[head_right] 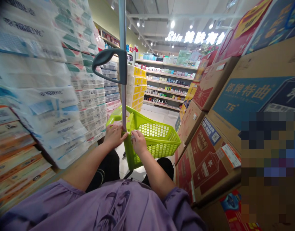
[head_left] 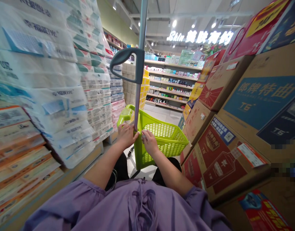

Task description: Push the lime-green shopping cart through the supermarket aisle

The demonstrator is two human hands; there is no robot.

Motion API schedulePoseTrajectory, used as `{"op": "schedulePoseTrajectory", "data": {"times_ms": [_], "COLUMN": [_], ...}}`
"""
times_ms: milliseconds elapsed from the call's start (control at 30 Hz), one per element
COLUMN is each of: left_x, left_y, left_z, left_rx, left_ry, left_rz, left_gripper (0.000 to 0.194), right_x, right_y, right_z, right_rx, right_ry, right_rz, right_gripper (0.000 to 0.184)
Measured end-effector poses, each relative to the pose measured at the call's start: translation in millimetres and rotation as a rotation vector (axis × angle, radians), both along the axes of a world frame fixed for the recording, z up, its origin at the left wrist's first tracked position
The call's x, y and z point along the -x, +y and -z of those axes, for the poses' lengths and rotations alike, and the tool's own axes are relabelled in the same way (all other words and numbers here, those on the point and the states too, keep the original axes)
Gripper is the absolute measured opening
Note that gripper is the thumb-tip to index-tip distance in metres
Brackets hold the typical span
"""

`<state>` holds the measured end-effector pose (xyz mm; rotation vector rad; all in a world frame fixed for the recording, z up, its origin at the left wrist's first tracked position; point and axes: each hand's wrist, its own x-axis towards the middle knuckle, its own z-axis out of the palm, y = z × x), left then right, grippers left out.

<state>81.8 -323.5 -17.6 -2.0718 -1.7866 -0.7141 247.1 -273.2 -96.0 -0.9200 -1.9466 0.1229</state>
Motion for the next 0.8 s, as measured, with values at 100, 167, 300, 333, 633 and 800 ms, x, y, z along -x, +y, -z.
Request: {"op": "schedulePoseTrajectory", "data": {"times_ms": [100, 167, 300, 333, 633, 800], "left_x": [6, 9, 5, 2, -29, -28], "left_y": [2, 0, -9, -11, -2, 0], "left_z": [2.3, 5.9, 20.8, 25.6, 51.8, 46.8], "left_rx": [0.013, -0.019, -0.219, -0.239, -0.026, 0.021], "left_ry": [-0.004, -0.031, -0.120, -0.093, 0.190, 0.173], "left_rz": [0.034, 0.053, 0.046, 0.100, 0.208, 0.128], "left_gripper": [0.027, 0.030, 0.049, 0.052, 0.060, 0.055], "right_x": [1, -11, -26, -23, -21, -40], "right_y": [0, 2, 5, 5, 12, 16], "right_z": [-3.2, -0.6, 3.6, 2.8, 11.7, 20.4], "right_rx": [0.011, 0.028, 0.032, 0.018, 0.051, 0.108], "right_ry": [0.002, 0.009, 0.004, -0.006, -0.057, -0.042], "right_rz": [-0.050, -0.043, 0.052, 0.058, 0.057, 0.182], "right_gripper": [0.037, 0.037, 0.033, 0.033, 0.037, 0.034]}}
